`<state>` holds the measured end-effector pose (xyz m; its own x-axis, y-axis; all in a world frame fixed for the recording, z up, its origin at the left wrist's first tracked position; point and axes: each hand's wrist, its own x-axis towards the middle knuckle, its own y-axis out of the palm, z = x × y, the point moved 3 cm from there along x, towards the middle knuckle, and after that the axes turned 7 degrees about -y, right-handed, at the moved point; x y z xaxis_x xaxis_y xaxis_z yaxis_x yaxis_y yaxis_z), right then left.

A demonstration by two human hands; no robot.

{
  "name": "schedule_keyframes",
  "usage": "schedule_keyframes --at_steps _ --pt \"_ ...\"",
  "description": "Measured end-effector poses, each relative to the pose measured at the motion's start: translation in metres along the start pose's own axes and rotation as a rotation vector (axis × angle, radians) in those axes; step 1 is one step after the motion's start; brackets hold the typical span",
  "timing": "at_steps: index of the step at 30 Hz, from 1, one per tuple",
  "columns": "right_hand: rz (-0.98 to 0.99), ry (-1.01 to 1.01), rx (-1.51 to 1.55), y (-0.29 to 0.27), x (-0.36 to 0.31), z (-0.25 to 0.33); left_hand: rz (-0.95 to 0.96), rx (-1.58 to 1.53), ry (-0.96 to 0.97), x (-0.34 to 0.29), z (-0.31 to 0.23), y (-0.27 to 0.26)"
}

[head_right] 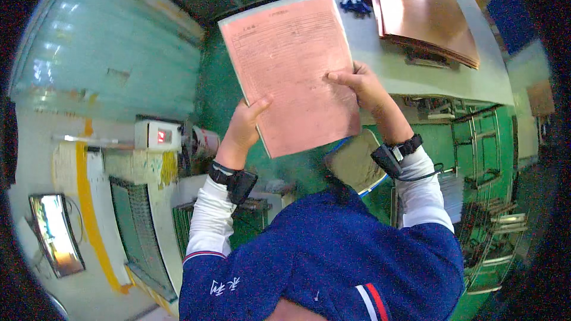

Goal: Checking logs and feeding printed circuit boards into a processing machine.

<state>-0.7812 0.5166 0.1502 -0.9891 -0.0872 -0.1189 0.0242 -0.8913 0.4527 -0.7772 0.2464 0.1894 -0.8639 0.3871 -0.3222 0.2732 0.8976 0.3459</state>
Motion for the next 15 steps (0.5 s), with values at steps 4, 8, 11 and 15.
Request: schedule_keyframes --at_steps 4,8,11,15 --pt "0.153 -0.008 -0.078 0.076 -0.013 -0.009 -0.167 -0.029 0.070 -0.076 -0.002 -0.046" --pt "0.312 -0.013 -0.136 0.138 -0.024 -0.023 -0.240 0.099 0.242 -0.154 -0.006 -0.073" --pt "0.394 0.011 -0.129 0.179 -0.034 -0.037 -0.321 -0.125 0.231 -0.199 0.003 -0.088" --pt "0.481 0.053 -0.061 0.233 -0.050 -0.055 -0.392 -0.210 0.286 -0.255 0.008 -0.100"
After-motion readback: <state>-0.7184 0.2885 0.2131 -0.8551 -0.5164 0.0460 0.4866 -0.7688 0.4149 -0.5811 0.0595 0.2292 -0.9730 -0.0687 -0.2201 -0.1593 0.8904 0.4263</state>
